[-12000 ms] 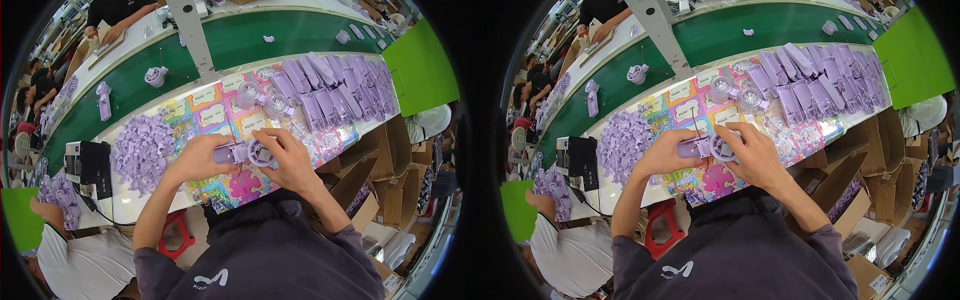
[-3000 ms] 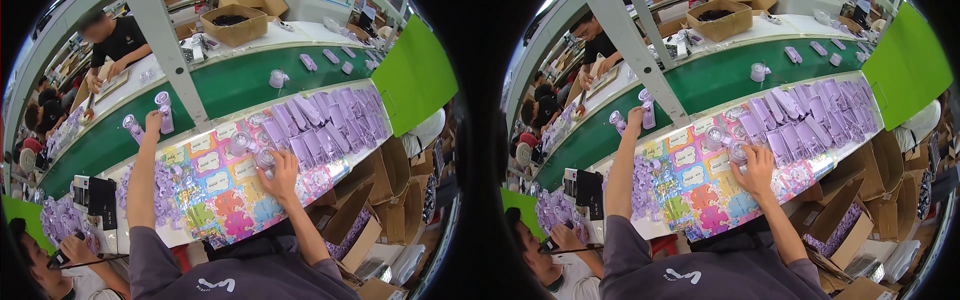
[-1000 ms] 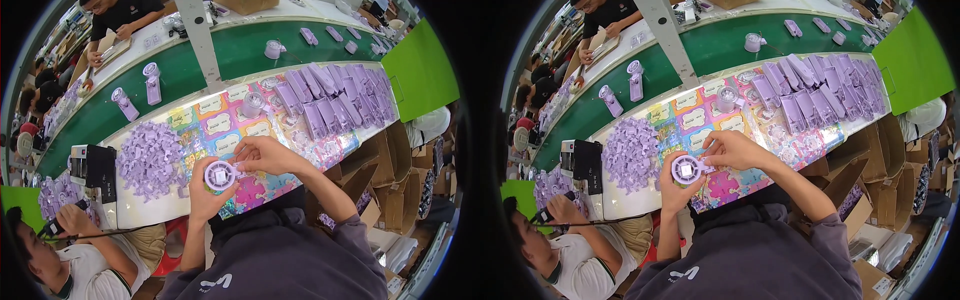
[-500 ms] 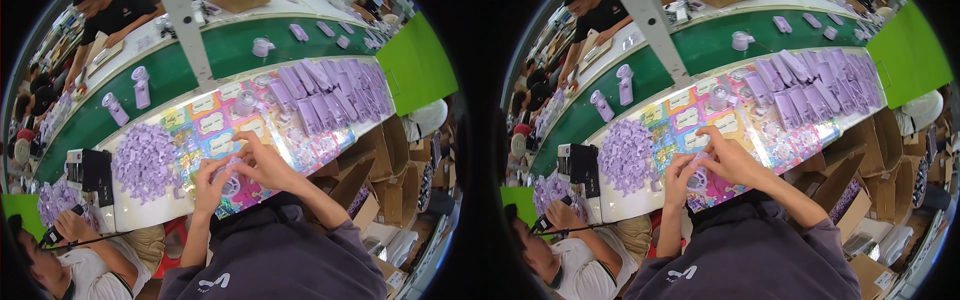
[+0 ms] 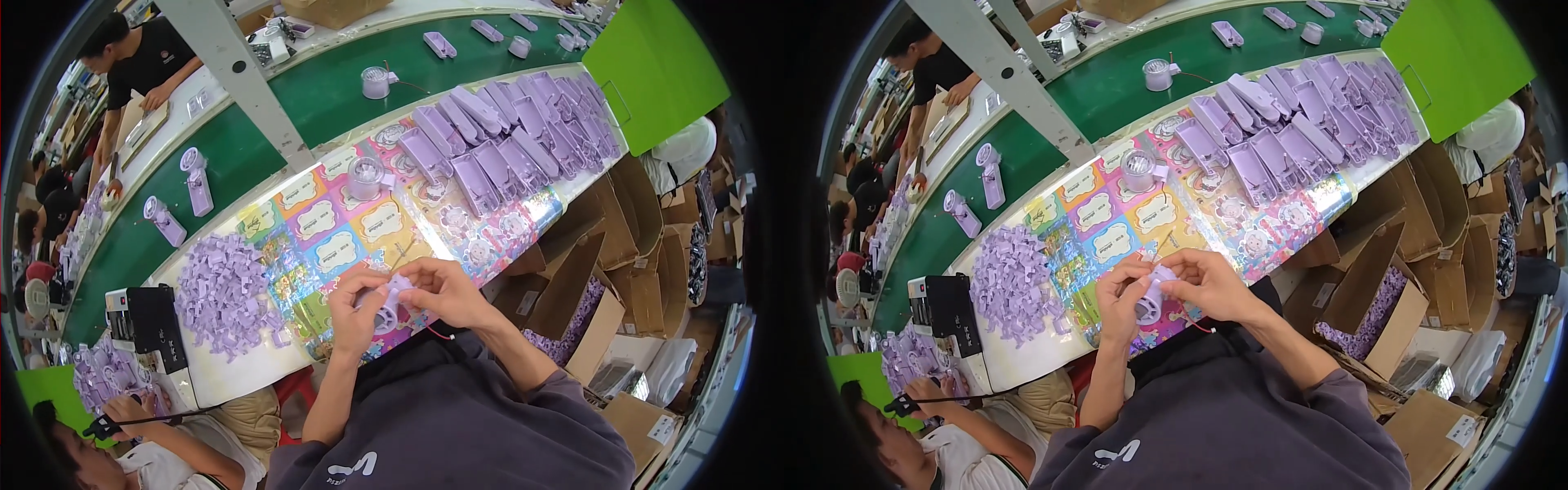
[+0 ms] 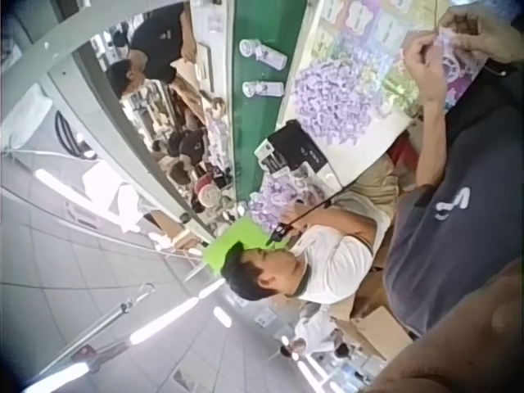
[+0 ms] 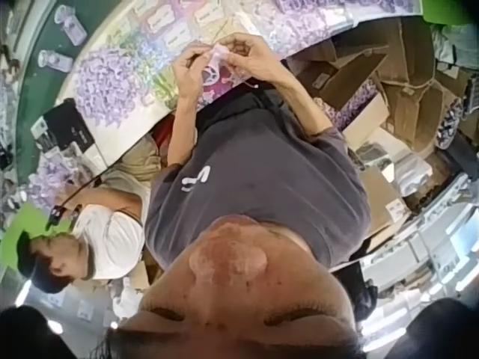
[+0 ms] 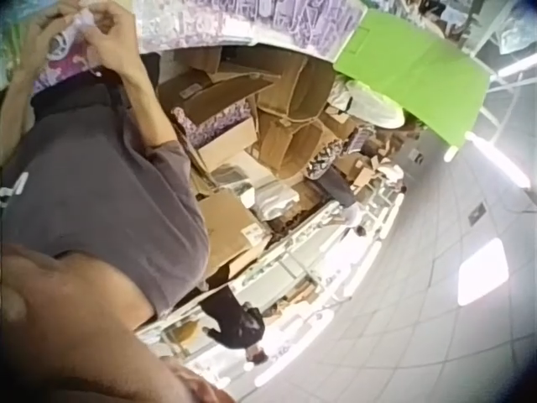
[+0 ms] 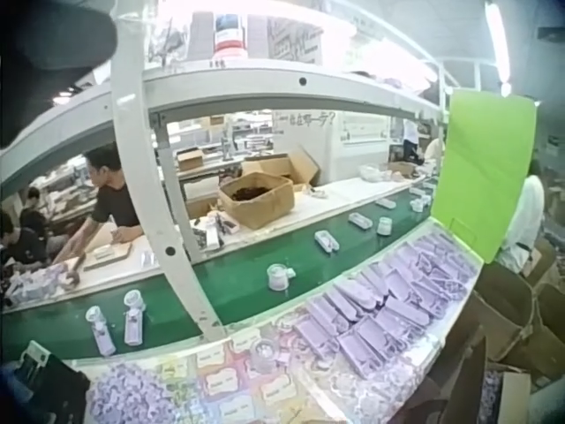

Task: The person assembles small purple plastic electronic devices by hand, combining internal wiring, small motors, fan blades, and circuit boards into purple plastic cases.

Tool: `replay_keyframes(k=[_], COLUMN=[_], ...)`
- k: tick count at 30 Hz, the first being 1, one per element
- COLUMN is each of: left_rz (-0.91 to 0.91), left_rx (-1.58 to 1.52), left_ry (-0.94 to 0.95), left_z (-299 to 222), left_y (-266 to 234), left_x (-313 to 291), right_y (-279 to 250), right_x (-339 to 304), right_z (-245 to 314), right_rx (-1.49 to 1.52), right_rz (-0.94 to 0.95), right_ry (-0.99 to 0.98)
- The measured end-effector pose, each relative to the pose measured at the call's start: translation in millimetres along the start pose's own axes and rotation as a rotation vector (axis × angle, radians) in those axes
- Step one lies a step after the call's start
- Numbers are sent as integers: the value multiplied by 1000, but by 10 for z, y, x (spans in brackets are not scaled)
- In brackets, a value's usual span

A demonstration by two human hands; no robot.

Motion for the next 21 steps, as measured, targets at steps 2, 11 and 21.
replay_keyframes(k=[2, 11, 21], left_rz=[61, 104, 463], left_rx=[57, 1060, 1496], left_ry=[18, 652, 873], left_z=[-32, -631, -232], left_y=[122, 831, 1034], left_x=[120, 1230, 2006], right_y=[-146, -965, -607], right_x=[-78, -270, -409], right_z=[0, 280, 630], right_rx=[119, -44, -1159], right_rz=[-99, -317, -765], right_ry=[-53, -190, -536])
Point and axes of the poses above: each hand's wrist, its own x-axis towards the middle knuckle, its own y-axis out of the palm, z = x × y, the point moved 5 cm from there along x, towards the middle knuckle, and after that the axes turned 8 degrees about x, right-handed, at the moved point
